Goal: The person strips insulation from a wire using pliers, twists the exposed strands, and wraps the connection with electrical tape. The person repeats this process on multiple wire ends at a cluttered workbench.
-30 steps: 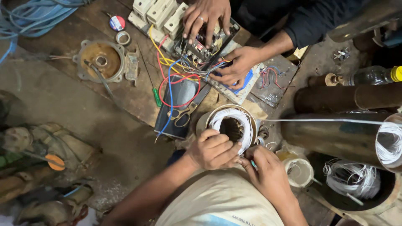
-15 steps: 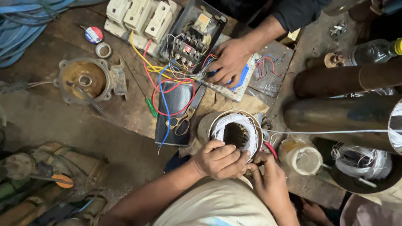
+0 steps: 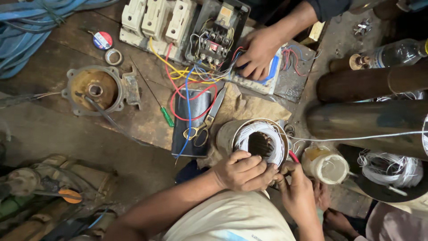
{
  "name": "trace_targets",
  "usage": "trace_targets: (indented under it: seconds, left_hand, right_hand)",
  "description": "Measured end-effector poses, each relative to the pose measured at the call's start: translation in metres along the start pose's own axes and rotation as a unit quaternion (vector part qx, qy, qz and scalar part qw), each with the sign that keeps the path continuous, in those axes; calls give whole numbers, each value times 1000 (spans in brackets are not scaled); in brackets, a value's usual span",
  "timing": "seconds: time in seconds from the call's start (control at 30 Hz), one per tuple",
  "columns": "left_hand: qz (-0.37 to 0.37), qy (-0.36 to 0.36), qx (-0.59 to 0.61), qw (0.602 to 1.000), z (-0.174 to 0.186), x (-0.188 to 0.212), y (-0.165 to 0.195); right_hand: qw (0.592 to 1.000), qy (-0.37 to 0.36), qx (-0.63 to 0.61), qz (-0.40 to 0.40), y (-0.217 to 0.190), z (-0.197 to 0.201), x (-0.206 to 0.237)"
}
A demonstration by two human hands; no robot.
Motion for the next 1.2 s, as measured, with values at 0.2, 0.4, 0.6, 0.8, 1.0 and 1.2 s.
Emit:
trace_targets:
  seconds: [0.2, 0.4, 0.6, 0.8, 1.0, 1.2]
  left_hand:
    - [-4, -3, 12, 1000, 2, 5, -3]
    - [-2, 1, 15, 1000, 5, 5, -5]
    - [-12, -12, 21, 1000, 9, 5, -4]
    - [2, 9, 25, 1000, 12, 3, 0]
    - [-7, 3, 48, 999, 17, 4, 3]
    - [-6, 15, 41, 999, 27, 7, 9]
  right_hand:
    - [1000, 6, 3, -11, -3, -3, 2]
    - [999, 29, 22, -7, -1, -10, 8]
    - [998, 37, 50, -2, 1, -12, 16]
    - [998, 42, 37, -26, -23, -12, 13]
    - [964, 88, 209, 138, -105, 19, 11]
    - [885, 49, 301, 350, -184, 14, -18]
Point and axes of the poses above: each hand's wrist, its own x-axis away from the middle knuckle, its own z-axis out of the back of the hand, y = z × x, the point moved 1 cm from there along -x, towards the middle knuckle, and after that the axes turned 12 degrees about -x, right-handed, at the moved point
